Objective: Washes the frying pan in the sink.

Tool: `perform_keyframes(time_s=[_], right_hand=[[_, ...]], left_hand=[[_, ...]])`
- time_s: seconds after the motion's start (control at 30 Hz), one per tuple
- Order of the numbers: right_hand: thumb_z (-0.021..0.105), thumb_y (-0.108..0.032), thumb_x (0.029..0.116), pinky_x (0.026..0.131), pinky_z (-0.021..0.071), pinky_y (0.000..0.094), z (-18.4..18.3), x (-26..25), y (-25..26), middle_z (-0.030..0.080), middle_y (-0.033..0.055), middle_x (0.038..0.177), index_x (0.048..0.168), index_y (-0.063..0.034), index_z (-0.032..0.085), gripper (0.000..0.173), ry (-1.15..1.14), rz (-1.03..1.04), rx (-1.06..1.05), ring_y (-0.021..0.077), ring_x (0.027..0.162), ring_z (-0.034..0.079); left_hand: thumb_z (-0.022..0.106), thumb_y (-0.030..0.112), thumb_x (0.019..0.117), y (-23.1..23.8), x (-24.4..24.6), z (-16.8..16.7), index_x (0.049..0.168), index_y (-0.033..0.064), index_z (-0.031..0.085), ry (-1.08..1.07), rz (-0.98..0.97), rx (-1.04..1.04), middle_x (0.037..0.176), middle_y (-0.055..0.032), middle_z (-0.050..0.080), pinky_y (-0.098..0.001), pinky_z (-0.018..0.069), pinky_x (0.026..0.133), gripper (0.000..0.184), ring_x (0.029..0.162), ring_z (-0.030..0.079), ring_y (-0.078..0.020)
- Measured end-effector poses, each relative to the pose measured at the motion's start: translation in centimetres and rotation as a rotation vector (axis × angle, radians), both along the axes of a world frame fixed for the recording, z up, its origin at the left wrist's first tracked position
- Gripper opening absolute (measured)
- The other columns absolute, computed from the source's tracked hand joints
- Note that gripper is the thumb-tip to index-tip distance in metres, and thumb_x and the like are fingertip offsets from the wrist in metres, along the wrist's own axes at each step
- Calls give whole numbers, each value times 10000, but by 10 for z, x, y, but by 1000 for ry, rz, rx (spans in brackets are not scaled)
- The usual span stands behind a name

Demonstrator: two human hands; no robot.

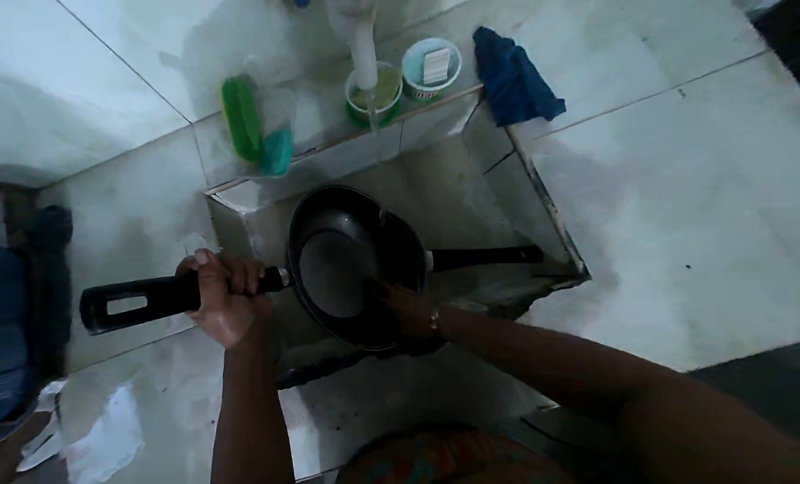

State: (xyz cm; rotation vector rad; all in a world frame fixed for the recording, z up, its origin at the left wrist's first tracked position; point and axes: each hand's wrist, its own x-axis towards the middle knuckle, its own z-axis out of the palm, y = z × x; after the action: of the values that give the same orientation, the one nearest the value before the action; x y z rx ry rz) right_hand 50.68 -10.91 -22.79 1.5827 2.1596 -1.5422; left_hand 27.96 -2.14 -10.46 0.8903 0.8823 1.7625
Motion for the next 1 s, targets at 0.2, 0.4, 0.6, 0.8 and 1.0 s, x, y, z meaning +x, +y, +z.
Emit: perform_keyframes(time_s=[0.2, 0.4, 0.6, 0.8, 1.0], right_hand=[[650, -66, 966, 1070, 471, 521, 57, 45, 3, 656, 211, 1286, 1307, -34, 671, 343, 216, -122, -19, 343, 1196, 628], [631, -75, 982, 930, 499, 692, 44, 156, 39, 648, 257, 1279, 1303, -100, 695, 329, -408, -426, 364, 499, 1139, 628], [599, -19, 954, 908, 362, 824, 71, 220, 73, 517, 393, 1374, 1331, -5, 640, 379, -616, -764, 531, 670, 1226, 468], [610, -149, 1009, 1068, 195, 854, 91, 198, 126, 510, 367, 1429, 1236, 79, 673, 328, -602, -616, 569, 632, 1404, 324], [564, -163, 1027, 1063, 417, 635, 108, 91, 227, 609, 261, 1353, 1257, 16, 683, 315, -295, -335, 783, 495, 1312, 509]], left_hand=[[297, 142, 1099, 3, 4, 8, 845, 185, 508, 36, 43, -70, 497, 87, 418, -232, 479, 464, 333, 410, 443, -66], [288, 147, 1101, 2, -3, 3, 803, 173, 498, 41, 96, -108, 479, 75, 429, -244, 486, 455, 366, 392, 453, -81], [267, 169, 1099, 2, -9, -3, 812, 182, 508, 27, 76, -101, 469, 84, 434, -242, 496, 464, 375, 395, 460, -66], [234, 172, 1105, 2, -5, -3, 820, 185, 488, 20, 135, -151, 470, 84, 410, -248, 488, 456, 382, 386, 440, -73], [274, 173, 1088, 3, -9, -6, 779, 201, 507, 50, 103, -117, 470, 82, 437, -247, 497, 463, 388, 394, 462, -71]])
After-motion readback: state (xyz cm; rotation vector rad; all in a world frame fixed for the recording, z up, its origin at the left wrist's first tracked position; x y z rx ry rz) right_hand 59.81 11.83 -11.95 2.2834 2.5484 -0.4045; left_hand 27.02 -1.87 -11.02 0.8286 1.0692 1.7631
